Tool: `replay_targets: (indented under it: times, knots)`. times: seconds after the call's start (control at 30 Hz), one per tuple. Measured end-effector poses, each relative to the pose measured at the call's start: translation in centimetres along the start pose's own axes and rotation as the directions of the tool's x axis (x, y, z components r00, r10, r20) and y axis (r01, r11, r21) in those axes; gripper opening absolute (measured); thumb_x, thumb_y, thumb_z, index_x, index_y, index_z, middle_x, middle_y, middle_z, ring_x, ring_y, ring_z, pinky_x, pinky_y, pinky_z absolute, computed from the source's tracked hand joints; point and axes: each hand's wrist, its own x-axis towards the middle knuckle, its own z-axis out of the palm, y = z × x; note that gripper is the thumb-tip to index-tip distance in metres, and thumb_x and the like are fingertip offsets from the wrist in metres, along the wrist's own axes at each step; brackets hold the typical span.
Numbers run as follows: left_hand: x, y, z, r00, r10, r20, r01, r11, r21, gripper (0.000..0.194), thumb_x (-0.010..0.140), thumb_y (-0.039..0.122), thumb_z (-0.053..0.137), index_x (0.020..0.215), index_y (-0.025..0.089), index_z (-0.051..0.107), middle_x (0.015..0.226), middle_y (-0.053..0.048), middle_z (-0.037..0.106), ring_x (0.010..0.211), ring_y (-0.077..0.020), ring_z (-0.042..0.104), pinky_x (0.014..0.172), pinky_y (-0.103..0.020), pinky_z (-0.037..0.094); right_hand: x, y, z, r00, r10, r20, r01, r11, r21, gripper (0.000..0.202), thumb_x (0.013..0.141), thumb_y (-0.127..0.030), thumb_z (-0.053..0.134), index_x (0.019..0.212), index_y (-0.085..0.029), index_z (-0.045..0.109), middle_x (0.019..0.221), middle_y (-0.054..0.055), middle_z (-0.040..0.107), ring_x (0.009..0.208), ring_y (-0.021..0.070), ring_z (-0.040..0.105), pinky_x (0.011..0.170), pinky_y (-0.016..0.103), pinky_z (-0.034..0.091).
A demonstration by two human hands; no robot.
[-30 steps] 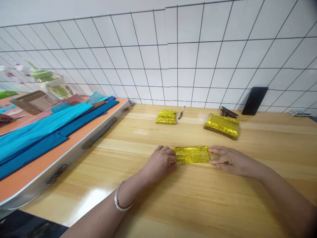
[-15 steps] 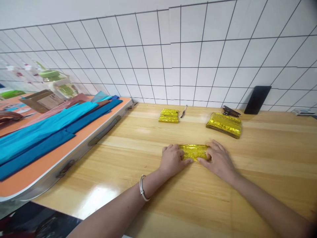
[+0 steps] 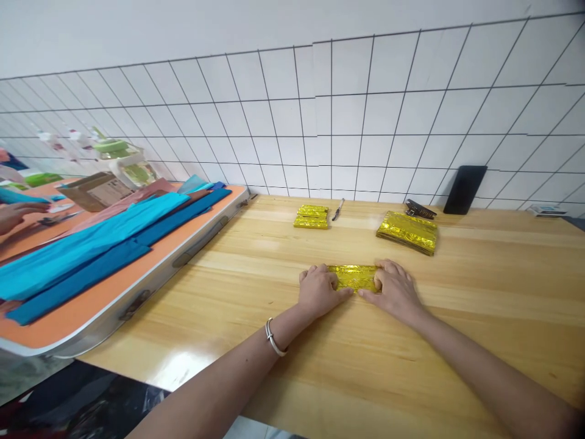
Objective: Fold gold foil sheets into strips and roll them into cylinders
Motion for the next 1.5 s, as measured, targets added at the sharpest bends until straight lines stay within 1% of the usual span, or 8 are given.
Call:
replay_targets:
  times: [0.2, 0.37, 0.53, 0.77, 1.03, 1.23, 1.5]
  knots:
    - [0.0, 0.7, 0.7, 0.997, -0.073, -0.023, 0.074, 0.996, 0.045, 0.045, 0.066, 0.065, 0.058, 0.061, 0.02, 0.061, 0.082, -0.005, 0.057, 0.09, -0.0248, 0.051, 0.079, -0.037, 0.034, -0.1, -0.3, -0.2, 0.999, 0.019, 0.028, -0.018, 1.0, -0.015, 0.04, 0.066, -0.061, 0.06, 0.065, -0.021, 0.052, 0.128, 0.007, 0.047, 0.119, 0.0304, 0.036, 0.091, 0.044, 0.032]
    - [-0.5, 1.3, 0.6, 0.993, -0.117, -0.027, 0.118, 0.991, 0.061, 0.045, 0.067, 0.065, 0.056, 0.065, 0.021, 0.062, 0.086, -0.006, 0.058, 0.093, -0.0255, 0.051, 0.081, -0.037, 0.034, -0.2, -0.4, 0.0, 0.998, 0.051, 0.044, -0.051, 0.999, 0.014, 0.039, 0.065, -0.059, 0.062, 0.067, -0.021, 0.053, 0.13, 0.007, 0.045, 0.121, 0.0302, 0.034, 0.094, 0.043, 0.03]
    - [-0.6, 1.6, 0.6, 0.99, -0.137, -0.029, 0.139, 0.989, 0.056, 0.043, 0.065, 0.064, 0.058, 0.068, 0.021, 0.061, 0.089, -0.006, 0.058, 0.095, -0.0262, 0.051, 0.083, -0.038, 0.035, 0.1, 0.0, 0.5, 0.996, 0.079, 0.045, -0.081, 0.996, 0.028, 0.04, 0.063, -0.059, 0.064, 0.066, -0.021, 0.054, 0.13, 0.006, 0.046, 0.12, 0.0302, 0.036, 0.093, 0.043, 0.031]
    - [-0.6, 1.2, 0.7, 0.991, -0.135, -0.019, 0.136, 0.991, 0.021, 0.04, 0.065, 0.061, 0.061, 0.07, 0.022, 0.061, 0.088, -0.005, 0.057, 0.095, -0.0257, 0.052, 0.084, -0.038, 0.036, 0.3, 0.6, 1.0, 0.996, 0.081, 0.046, -0.084, 0.995, 0.06, 0.038, 0.061, -0.058, 0.065, 0.066, -0.021, 0.056, 0.131, 0.005, 0.046, 0.119, 0.0285, 0.039, 0.095, 0.042, 0.032]
    - [-0.5, 0.6, 0.7, 0.988, -0.151, -0.018, 0.15, 0.988, -0.032, 0.033, 0.065, 0.055, 0.064, 0.072, 0.023, 0.06, 0.089, -0.003, 0.056, 0.094, -0.0234, 0.052, 0.083, -0.035, 0.038, 0.3, 1.7, 0.4, 0.996, 0.062, 0.062, -0.066, 0.995, 0.077, 0.037, 0.062, -0.056, 0.064, 0.066, -0.02, 0.057, 0.13, 0.006, 0.047, 0.116, 0.0268, 0.043, 0.093, 0.038, 0.034]
    - [-0.6, -0.2, 0.3, 0.988, -0.155, 0.002, 0.155, 0.986, -0.058, 0.029, 0.066, 0.05, 0.064, 0.073, 0.022, 0.06, 0.088, -0.002, 0.056, 0.091, -0.0212, 0.053, 0.081, -0.033, 0.038, 0.3, 2.4, 0.4, 0.996, 0.04, 0.077, -0.048, 0.994, 0.1, 0.033, 0.062, -0.051, 0.065, 0.064, -0.019, 0.058, 0.13, 0.007, 0.046, 0.117, 0.0255, 0.042, 0.094, 0.036, 0.033]
    - [-0.8, -1.1, -0.3, 0.988, -0.154, 0.024, 0.155, 0.986, -0.06, 0.027, 0.067, 0.047, 0.065, 0.076, 0.022, 0.059, 0.092, -0.003, 0.057, 0.091, -0.0202, 0.053, 0.081, -0.031, 0.039, 0.4, 2.8, 0.8, 0.998, 0.028, 0.05, -0.034, 0.992, 0.124, 0.028, 0.062, -0.047, 0.066, 0.063, -0.02, 0.059, 0.127, 0.005, 0.049, 0.12, 0.0256, 0.04, 0.097, 0.037, 0.03]
